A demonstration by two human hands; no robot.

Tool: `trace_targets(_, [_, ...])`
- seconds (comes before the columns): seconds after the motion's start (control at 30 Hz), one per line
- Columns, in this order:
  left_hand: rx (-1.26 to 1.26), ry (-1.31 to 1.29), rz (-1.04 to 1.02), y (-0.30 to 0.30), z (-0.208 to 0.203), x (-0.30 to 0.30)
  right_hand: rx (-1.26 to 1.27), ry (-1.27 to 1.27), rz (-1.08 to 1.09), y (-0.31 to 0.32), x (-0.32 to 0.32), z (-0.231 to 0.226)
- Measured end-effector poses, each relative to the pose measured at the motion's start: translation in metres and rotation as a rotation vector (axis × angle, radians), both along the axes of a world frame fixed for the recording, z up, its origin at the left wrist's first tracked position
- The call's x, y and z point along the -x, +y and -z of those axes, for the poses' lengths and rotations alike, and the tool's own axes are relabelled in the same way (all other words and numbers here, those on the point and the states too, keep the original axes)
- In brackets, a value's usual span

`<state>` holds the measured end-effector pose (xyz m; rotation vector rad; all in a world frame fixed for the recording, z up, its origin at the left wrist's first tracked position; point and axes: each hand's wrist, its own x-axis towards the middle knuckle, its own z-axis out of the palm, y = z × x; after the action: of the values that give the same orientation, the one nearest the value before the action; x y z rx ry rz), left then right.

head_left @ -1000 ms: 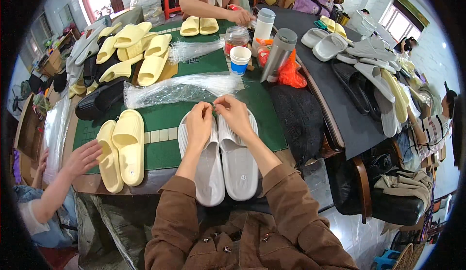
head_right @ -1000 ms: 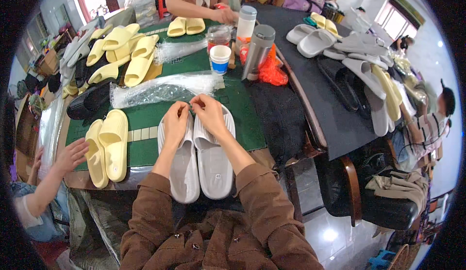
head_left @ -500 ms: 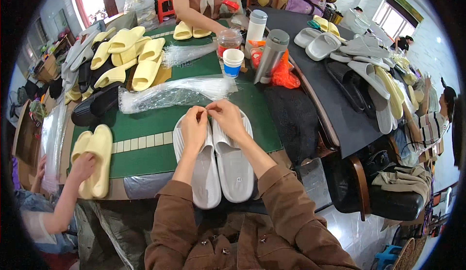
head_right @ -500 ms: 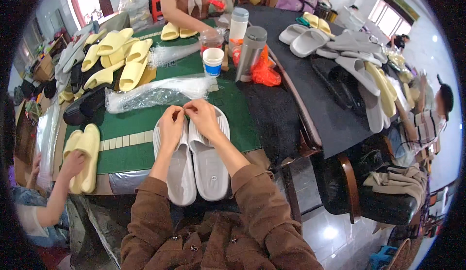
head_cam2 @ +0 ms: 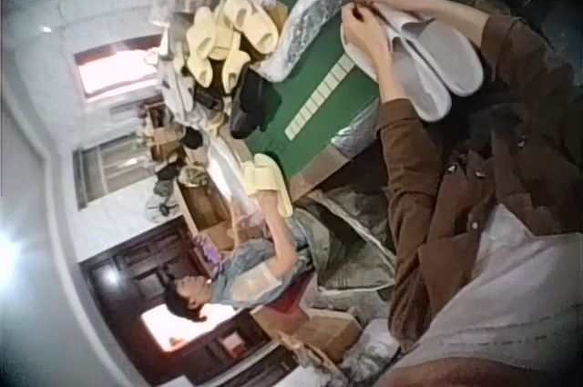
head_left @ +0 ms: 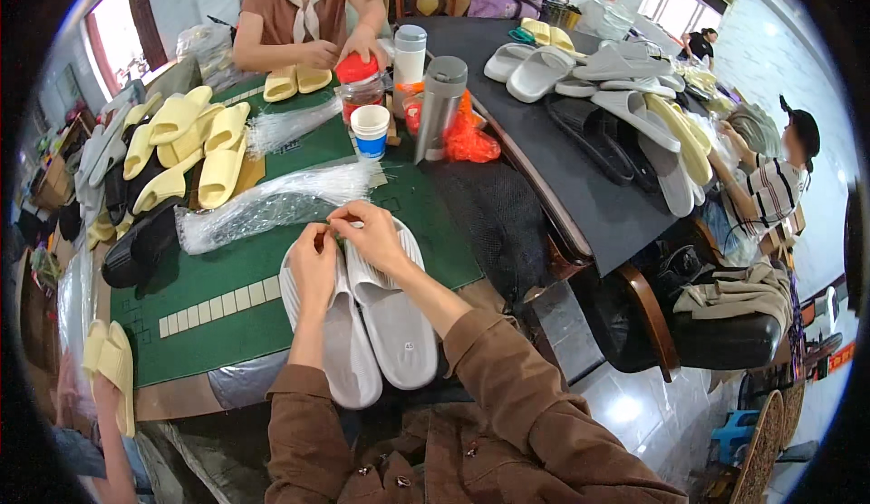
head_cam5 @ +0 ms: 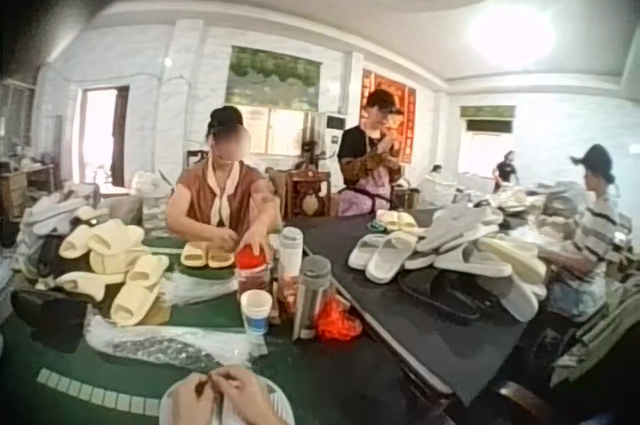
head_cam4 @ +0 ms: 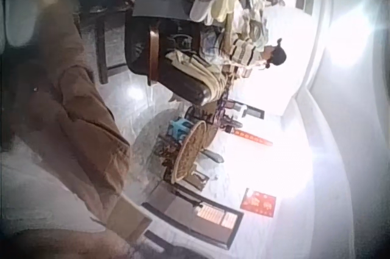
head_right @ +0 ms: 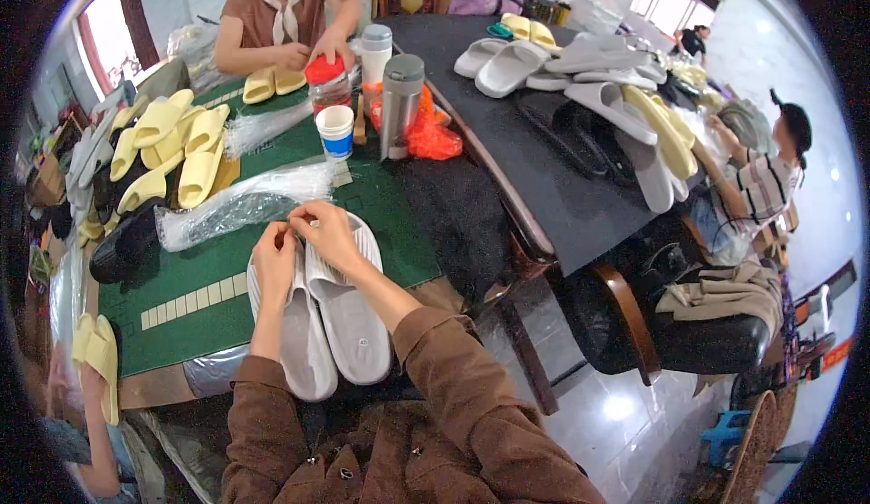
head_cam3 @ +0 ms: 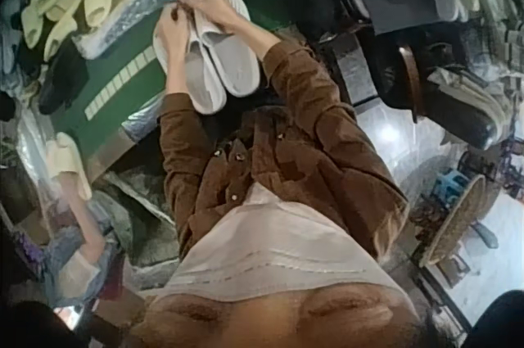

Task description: The person assembles pairs of plastic slide sandals by inserting a thin white tie string through pre-punched holes in the straps. They handle multiple pairs in various colors including white, black, yellow, and pink, picking them up from a pile, threading the string, and placing the finished pairs on the table.

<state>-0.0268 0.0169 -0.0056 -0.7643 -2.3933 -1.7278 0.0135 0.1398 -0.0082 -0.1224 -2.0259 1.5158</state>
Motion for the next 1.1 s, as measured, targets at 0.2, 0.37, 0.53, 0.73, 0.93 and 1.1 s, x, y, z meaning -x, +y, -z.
trace_targets(0.2, [0.025, -0.065, 0.019, -0.002, -0.003, 0.000, 0.020, 0.030, -0.015, 0.002, -0.001, -0.002])
trace_targets(0.37, [0.016, -0.027, 0.025, -0.003, 0.005, 0.006, 0.321, -0.020, -0.068, 0.004, -0.001, -0.004])
trace_targets(0.53, [0.023, -0.022, 0.064, -0.003, 0.010, 0.008, 0.751, 0.092, -0.007, 0.013, -0.003, -0.010])
trace_targets(0.73, [0.012, 0.142, -0.078, -0.005, 0.015, 0.009, 0.941, 0.094, -0.072, 0.014, -0.005, -0.018])
trace_targets(0.93, [0.023, -0.002, -0.017, 0.001, -0.003, -0.002, 0.901, 0.106, -0.127, 0.023, -0.003, -0.016])
trace_targets(1.1, [0.154, 0.060, 0.081, -0.003, 0.012, 0.013, 0.949, 0.192, -0.170, 0.023, 0.001, -0.017])
